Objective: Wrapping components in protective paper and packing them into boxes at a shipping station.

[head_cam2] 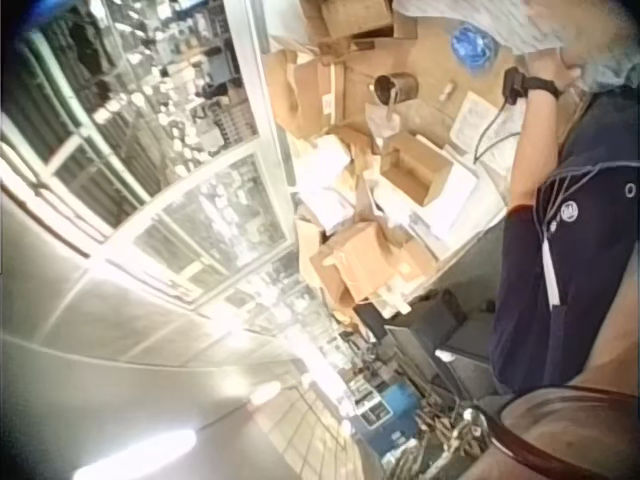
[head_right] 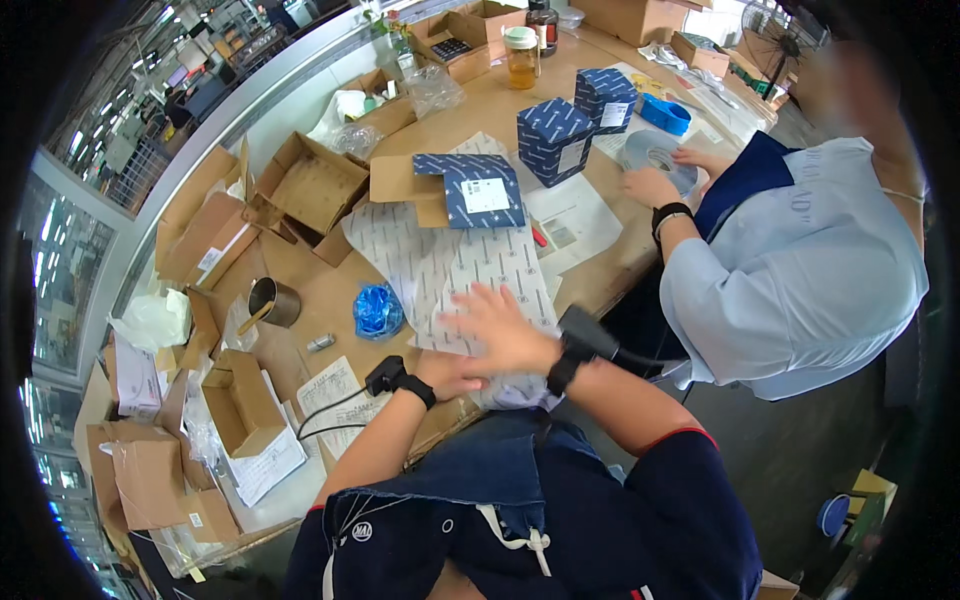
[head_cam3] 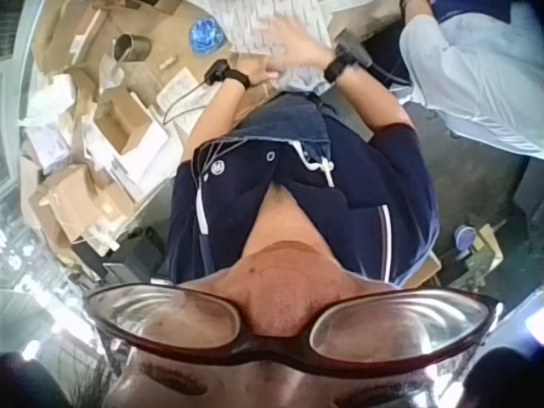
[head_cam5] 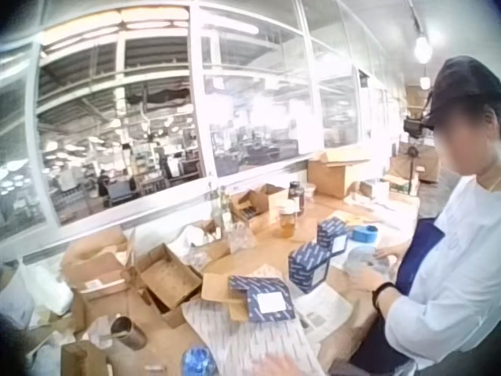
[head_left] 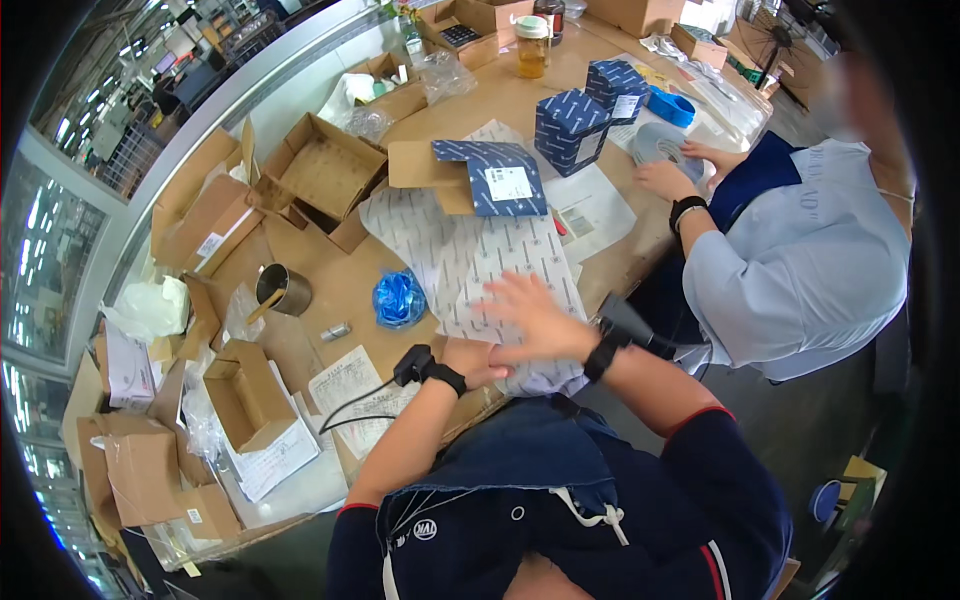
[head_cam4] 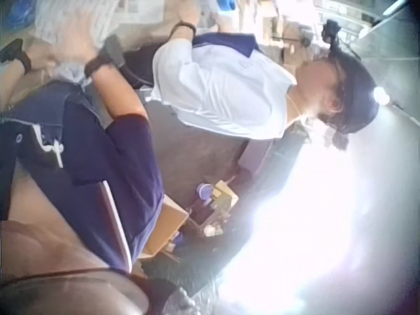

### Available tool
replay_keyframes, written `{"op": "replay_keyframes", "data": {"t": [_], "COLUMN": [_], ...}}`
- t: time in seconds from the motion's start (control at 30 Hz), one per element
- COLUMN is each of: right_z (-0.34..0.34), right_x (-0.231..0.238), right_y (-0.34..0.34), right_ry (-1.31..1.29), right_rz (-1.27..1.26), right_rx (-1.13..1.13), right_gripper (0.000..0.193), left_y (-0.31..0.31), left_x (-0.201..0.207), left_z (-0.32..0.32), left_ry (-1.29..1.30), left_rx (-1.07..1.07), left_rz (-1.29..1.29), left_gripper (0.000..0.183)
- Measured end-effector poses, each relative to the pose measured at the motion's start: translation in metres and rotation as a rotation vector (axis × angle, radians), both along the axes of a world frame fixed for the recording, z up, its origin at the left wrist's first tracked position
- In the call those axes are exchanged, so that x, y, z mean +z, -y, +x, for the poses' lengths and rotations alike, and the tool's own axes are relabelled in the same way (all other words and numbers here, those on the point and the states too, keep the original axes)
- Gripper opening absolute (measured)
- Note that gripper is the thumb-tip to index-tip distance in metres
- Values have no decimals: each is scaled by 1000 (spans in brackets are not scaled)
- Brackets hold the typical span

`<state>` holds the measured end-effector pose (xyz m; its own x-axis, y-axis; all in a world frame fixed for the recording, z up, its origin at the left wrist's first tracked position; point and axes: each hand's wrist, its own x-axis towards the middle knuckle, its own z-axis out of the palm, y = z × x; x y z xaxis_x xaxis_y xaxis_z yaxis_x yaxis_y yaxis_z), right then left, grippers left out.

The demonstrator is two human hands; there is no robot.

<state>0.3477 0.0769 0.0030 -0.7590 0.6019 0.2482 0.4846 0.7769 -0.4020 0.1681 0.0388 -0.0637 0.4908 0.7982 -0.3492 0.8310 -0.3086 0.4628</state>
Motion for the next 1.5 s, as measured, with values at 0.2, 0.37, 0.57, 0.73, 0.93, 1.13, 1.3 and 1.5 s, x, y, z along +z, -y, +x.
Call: {"op": "replay_keyframes", "data": {"t": [0.2, 0.37, 0.57, 0.73, 0.93, 1.13, 1.3, 1.5], "right_z": [40, 94, 63, 28, 72, 93, 83, 25], "right_x": [-56, -76, -110, -94, -97, -28, 19, 38], "right_y": [-19, -20, 18, 30, 28, 47, 28, 22], "right_ry": [253, -728, -1489, -1622, -1333, -263, -169, 71], "right_rz": [-376, -993, -1273, -1320, -1083, -97, 257, -103], "right_rx": [-452, -736, -877, -929, -936, -1148, -1138, -163], "right_gripper": [40, 35, 39, 34, 50, 92, 96, 63], "left_y": [-2, -20, -20, 30, 49, 60, 66, 65], "left_x": [6, 20, 19, 44, 18, 31, 24, 26], "left_z": [-8, -24, -4, 46, 31, 19, 24, 27], "left_ry": [-112, -139, -187, 143, -31, -75, -177, -261], "left_rx": [44, 86, 191, 135, 59, 51, 62, 48], "left_rz": [132, 89, 206, 398, 361, 221, 150, 121], "left_gripper": [87, 79, 64, 67, 74, 76, 85, 91]}}
